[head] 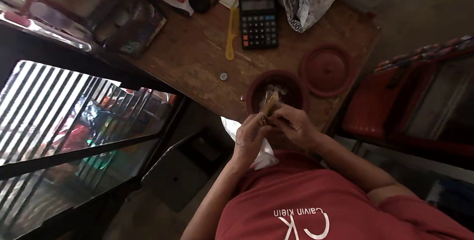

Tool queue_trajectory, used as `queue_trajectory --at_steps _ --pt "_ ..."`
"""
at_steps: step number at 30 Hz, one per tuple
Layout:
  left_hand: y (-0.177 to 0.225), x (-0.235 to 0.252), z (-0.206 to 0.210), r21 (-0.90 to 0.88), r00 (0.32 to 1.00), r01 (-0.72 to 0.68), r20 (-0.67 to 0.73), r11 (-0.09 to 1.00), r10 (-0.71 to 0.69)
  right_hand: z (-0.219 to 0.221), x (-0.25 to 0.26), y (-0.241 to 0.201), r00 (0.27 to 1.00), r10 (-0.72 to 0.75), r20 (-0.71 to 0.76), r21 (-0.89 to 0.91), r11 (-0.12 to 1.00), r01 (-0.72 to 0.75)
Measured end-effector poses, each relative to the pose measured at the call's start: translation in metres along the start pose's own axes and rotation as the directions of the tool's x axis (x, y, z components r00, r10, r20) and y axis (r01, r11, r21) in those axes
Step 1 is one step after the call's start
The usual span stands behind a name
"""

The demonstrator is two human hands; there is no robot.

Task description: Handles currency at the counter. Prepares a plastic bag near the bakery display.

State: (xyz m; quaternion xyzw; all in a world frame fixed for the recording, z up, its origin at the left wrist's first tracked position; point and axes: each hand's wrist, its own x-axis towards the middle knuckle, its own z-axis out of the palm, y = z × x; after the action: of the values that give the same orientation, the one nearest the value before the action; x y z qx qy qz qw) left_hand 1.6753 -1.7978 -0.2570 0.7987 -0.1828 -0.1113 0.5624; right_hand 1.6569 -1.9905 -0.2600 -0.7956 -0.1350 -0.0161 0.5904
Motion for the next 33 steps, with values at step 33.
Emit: queue_trajectory --at_steps 33 --pt "0.004 0.005 0.03 0.797 0.945 -0.223 0.036 0.561 0.325 0.011 0.013 0.016 0.958 0.234 -0.165 -0.304 0.912 -0.275"
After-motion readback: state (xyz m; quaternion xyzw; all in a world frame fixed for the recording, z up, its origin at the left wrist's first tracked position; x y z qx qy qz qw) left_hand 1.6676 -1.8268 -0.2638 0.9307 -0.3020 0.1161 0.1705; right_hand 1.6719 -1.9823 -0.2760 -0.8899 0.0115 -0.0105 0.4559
